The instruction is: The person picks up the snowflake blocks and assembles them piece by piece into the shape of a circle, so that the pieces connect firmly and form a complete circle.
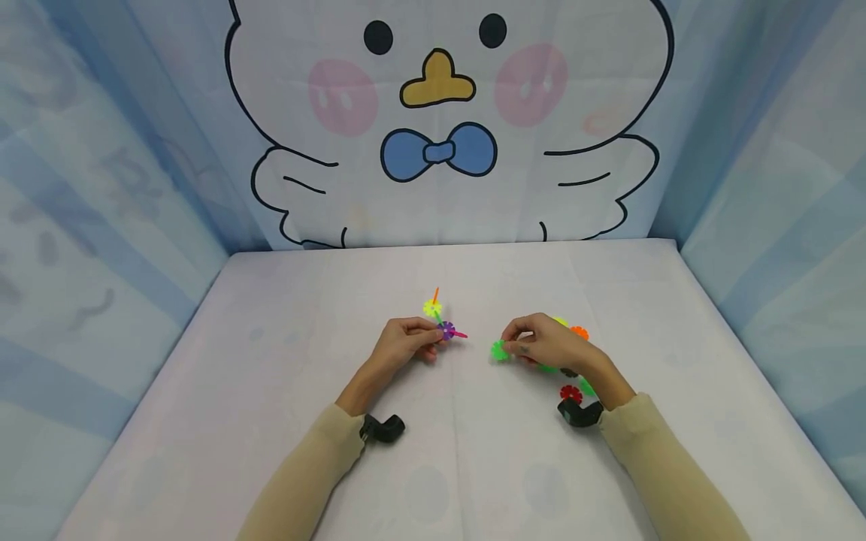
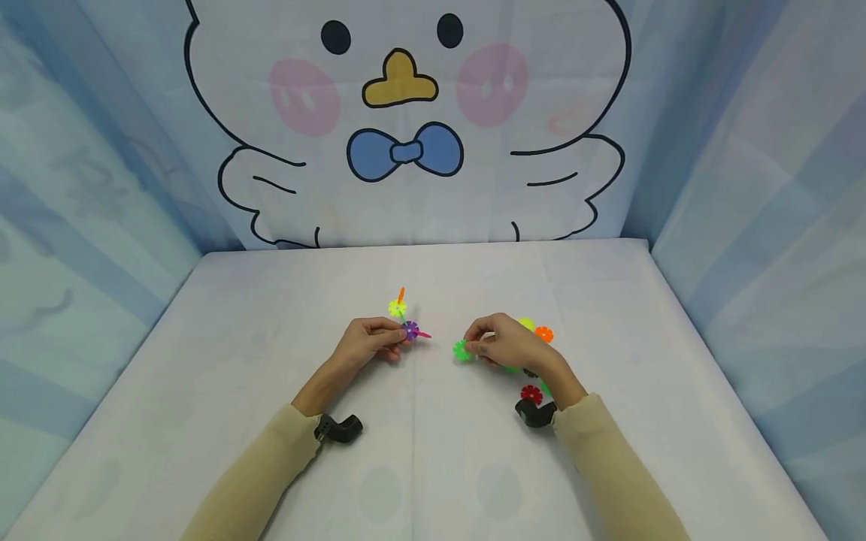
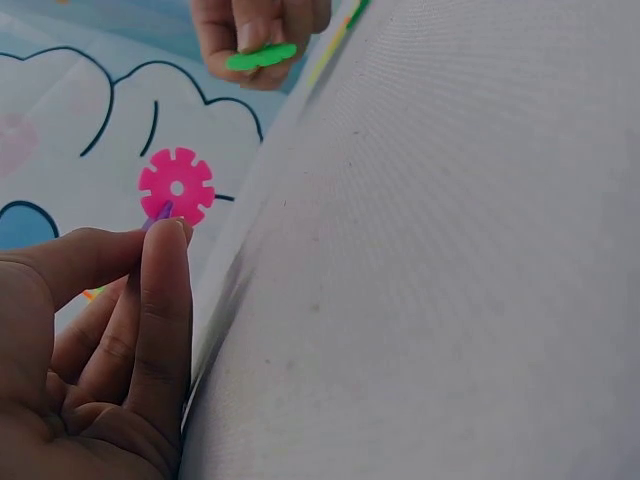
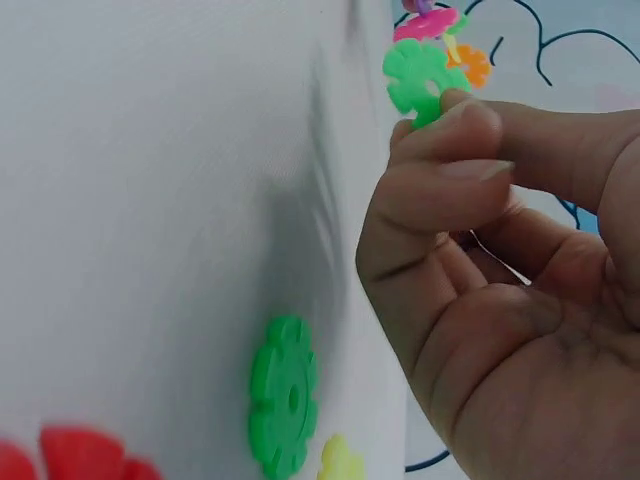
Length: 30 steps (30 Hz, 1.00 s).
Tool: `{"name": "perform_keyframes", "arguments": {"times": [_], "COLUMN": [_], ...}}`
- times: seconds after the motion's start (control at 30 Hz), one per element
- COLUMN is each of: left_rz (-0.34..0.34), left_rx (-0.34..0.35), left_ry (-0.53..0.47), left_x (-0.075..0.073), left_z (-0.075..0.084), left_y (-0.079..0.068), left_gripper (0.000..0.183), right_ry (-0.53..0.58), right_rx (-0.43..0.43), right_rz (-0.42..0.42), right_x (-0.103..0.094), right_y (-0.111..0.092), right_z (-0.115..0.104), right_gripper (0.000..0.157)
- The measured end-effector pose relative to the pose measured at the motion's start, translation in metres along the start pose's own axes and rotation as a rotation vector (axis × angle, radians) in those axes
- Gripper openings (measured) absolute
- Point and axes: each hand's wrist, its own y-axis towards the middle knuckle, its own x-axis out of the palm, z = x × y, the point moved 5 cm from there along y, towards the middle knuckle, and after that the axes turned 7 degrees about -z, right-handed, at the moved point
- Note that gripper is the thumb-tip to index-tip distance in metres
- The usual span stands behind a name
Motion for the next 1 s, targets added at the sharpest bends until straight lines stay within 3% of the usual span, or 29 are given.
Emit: {"name": "perform_keyframes", "arguments": {"times": [0.53, 1.0], "left_rz": [0.002, -0.007], "left_rx": [0.023, 0.025], "left_ry": [0.0, 0.004], "left_x": [-0.001, 0.001], "left_z": [0.002, 0.0], "left_y": [0.0, 0.001], "left_gripper": [0.02, 0.02], "right_ry": [0.055, 0.03], "right_rx": [-0.03, -0.038], "right_rz": [-0.03, -0.016], "right_x": [0.01, 0.014], "right_y": [0.033, 0.036], "right_z": [-0.016, -0.021], "right_gripper": [0.016, 0.016]}}
